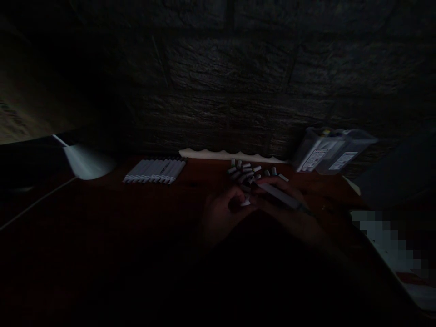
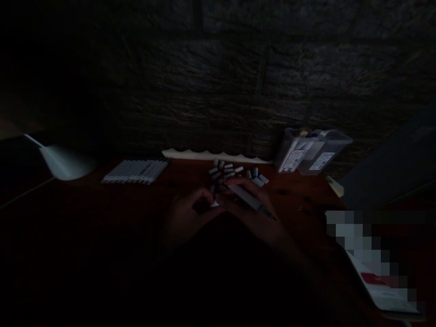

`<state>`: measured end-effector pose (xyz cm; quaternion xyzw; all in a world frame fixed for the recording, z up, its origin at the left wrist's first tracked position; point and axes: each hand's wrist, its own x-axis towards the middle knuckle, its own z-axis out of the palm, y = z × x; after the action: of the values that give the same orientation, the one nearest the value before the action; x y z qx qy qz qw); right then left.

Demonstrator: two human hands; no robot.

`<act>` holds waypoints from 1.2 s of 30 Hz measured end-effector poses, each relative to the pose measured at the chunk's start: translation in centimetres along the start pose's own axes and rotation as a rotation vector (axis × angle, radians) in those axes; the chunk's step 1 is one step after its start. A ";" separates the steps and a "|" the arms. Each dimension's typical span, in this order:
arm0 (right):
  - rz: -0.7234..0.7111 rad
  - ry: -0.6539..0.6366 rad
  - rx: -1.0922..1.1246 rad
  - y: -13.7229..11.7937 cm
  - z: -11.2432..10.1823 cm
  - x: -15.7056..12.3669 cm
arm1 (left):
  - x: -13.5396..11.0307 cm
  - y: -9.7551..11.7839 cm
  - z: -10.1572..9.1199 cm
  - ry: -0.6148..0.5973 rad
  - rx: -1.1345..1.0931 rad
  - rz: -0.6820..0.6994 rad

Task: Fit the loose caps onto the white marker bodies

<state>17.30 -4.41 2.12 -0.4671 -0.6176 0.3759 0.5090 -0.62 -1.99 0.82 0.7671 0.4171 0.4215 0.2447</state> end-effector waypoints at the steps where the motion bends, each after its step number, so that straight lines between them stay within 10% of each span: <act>1: -0.004 -0.009 -0.005 0.0 -0.4 0.1 | 0.0 0.1 0.0 -0.004 -0.003 0.010; 7: -0.091 0.189 -0.280 0.4 -4.8 1.5 | 0.2 -0.4 0.3 -0.048 0.080 0.076; 15: -0.167 -0.012 -0.654 2.1 -4.9 1.9 | 1.7 -0.9 2.5 -0.181 0.384 0.199; 22: -0.142 0.061 -0.578 3.4 -4.3 2.3 | 2.5 0.1 3.2 -0.249 0.583 0.290; 31: -0.107 0.147 -0.511 3.8 -3.7 2.9 | 2.4 -0.4 -1.2 -0.083 0.192 0.048; 36: -0.096 0.240 -0.330 2.8 -3.3 2.7 | 2.2 -0.3 -0.3 -0.224 0.240 0.121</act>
<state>20.95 -1.04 0.95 -0.5557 -0.6272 0.1869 0.5128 -0.37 0.00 1.75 0.8566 0.3876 0.2948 0.1705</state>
